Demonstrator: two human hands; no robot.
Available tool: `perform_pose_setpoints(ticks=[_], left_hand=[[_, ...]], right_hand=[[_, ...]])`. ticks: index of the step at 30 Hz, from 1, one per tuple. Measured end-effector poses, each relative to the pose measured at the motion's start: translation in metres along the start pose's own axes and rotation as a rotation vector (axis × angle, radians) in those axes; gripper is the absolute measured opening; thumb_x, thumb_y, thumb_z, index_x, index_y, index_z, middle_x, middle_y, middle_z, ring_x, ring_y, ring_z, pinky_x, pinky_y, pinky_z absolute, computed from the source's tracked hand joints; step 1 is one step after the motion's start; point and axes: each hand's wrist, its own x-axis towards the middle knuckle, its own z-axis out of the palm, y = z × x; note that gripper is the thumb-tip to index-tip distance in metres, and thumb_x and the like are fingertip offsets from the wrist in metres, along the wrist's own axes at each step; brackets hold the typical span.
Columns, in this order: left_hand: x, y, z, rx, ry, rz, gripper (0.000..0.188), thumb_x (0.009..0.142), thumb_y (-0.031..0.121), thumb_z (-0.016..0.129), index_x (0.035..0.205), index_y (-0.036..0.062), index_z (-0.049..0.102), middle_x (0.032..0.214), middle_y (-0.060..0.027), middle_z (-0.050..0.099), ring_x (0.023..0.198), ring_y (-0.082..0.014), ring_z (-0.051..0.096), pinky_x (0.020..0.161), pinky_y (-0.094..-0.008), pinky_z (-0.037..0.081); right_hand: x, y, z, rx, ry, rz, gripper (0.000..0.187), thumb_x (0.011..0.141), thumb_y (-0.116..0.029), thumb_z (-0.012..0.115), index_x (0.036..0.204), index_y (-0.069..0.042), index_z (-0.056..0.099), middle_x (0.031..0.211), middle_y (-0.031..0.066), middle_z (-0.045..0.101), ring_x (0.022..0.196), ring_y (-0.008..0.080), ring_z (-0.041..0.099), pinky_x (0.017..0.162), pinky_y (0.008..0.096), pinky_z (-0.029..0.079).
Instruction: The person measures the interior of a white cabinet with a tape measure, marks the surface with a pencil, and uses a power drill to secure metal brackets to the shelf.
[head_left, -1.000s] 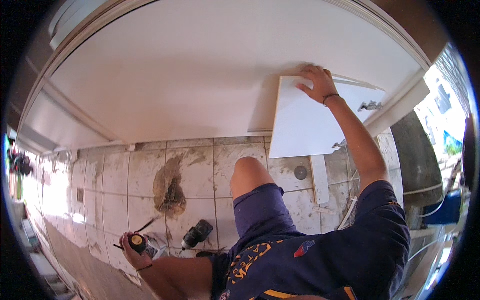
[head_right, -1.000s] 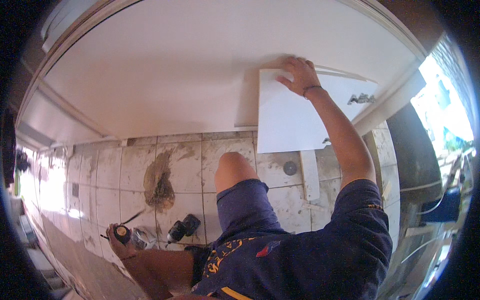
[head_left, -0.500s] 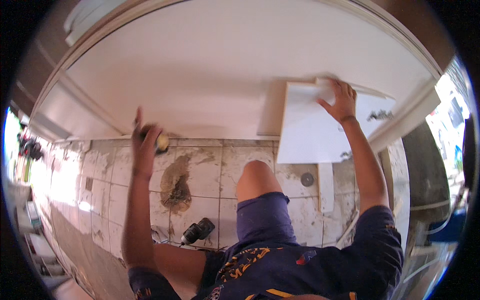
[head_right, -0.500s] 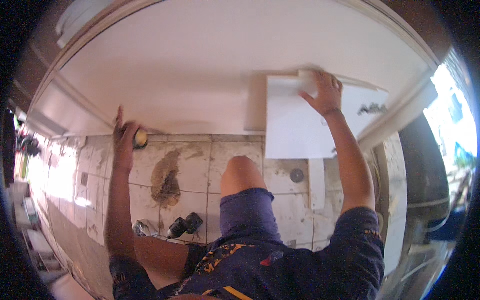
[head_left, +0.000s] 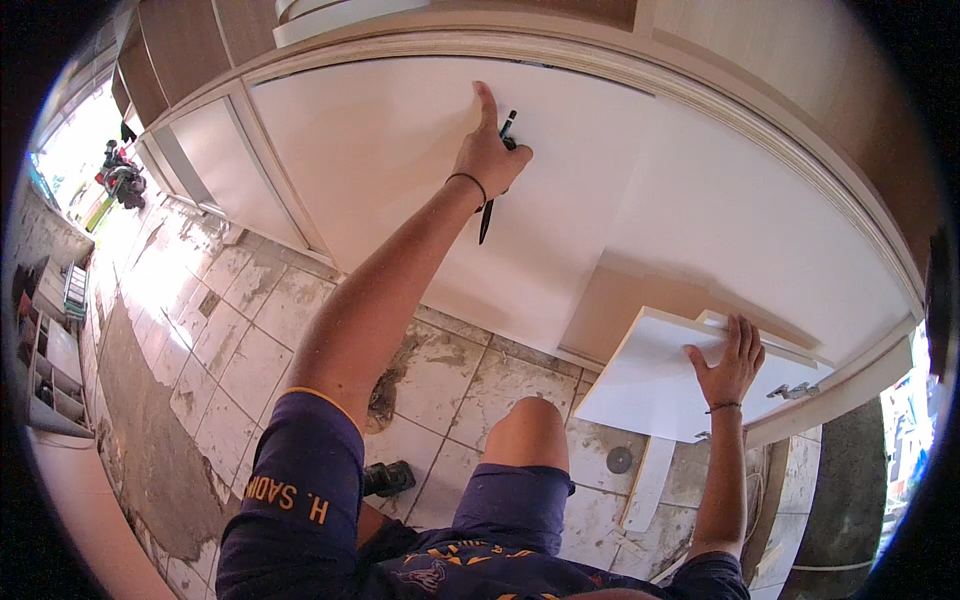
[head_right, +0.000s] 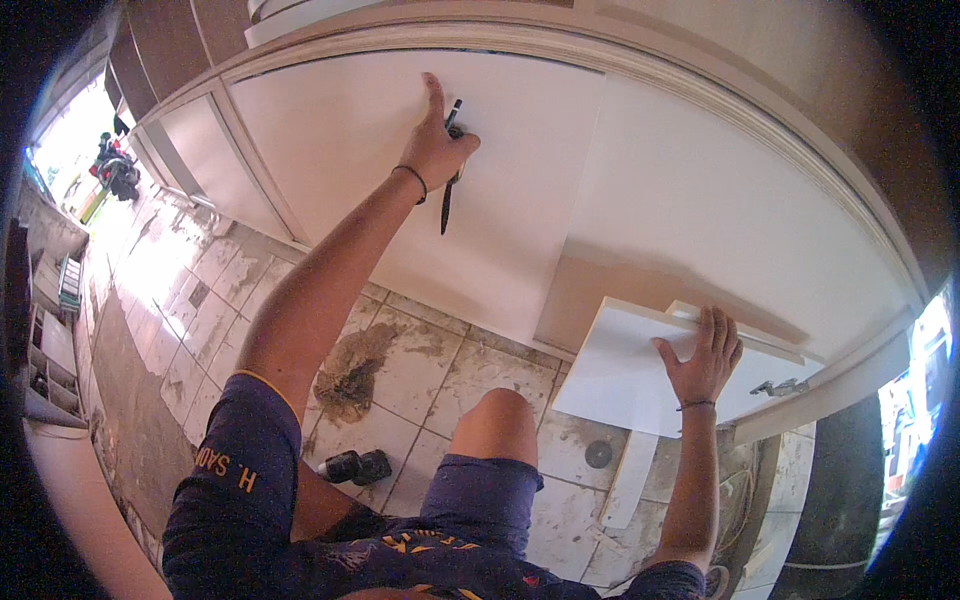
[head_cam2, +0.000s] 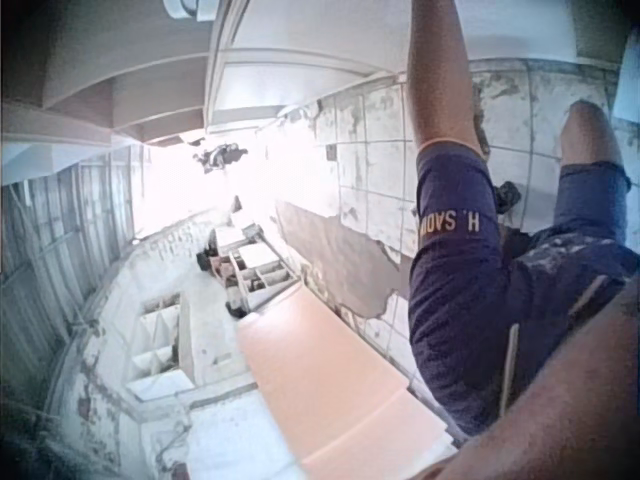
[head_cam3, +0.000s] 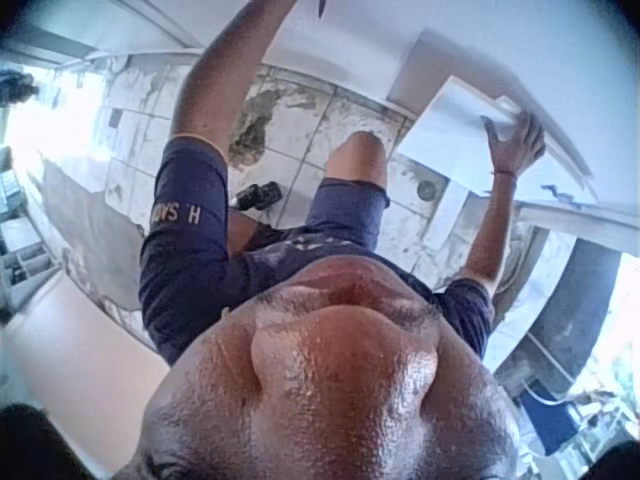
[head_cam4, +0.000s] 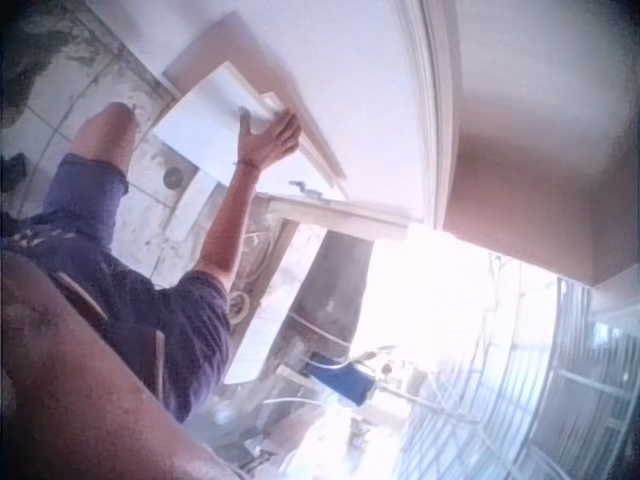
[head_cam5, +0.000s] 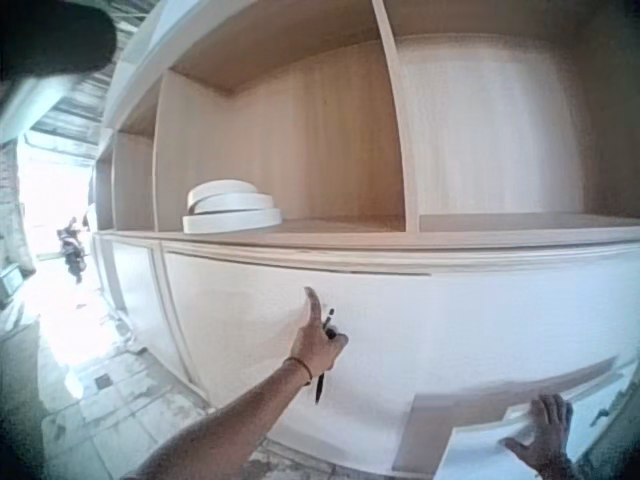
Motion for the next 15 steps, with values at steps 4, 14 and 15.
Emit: perform_pose_setpoints(ticks=[4,14,15], left_hand=[[0.007,-0.008,0.002,0.11,-0.018,0.037,0.107,0.074,0.018,0.059,0.138,0.0083,-0.026,0.075,-0.014,0.06,0.067,-0.0273,0.061,0.069,-0.0373,0.05],[0.013,-0.014,0.012,0.183,-0.015,0.066,0.105,0.075,0.015,0.058,0.138,0.0093,-0.026,0.073,-0.0134,0.059,0.065,-0.0248,0.06,0.066,-0.0355,0.05],[0.011,-0.014,0.01,0.19,-0.019,0.062,0.104,0.075,0.015,0.058,0.139,0.0098,-0.025,0.073,-0.0136,0.059,0.065,-0.0241,0.059,0.066,-0.0347,0.05]], right_hand=[[-0.008,-0.001,-0.007,0.027,0.046,-0.036,0.084,0.065,-0.057,0.069,0.125,-0.005,0.046,0.127,0.0145,0.047,0.123,0.0329,0.038,0.099,0.0492,0.028],[-0.02,-0.005,-0.023,0.017,0.037,-0.042,0.082,0.067,-0.061,0.066,0.123,-0.004,0.048,0.125,0.0148,0.049,0.121,0.0338,0.04,0.098,0.0492,0.03],[-0.021,-0.007,-0.024,0.023,0.025,-0.041,0.082,0.068,-0.061,0.066,0.123,-0.003,0.048,0.126,0.0149,0.049,0.121,0.0339,0.04,0.098,0.0492,0.03]])
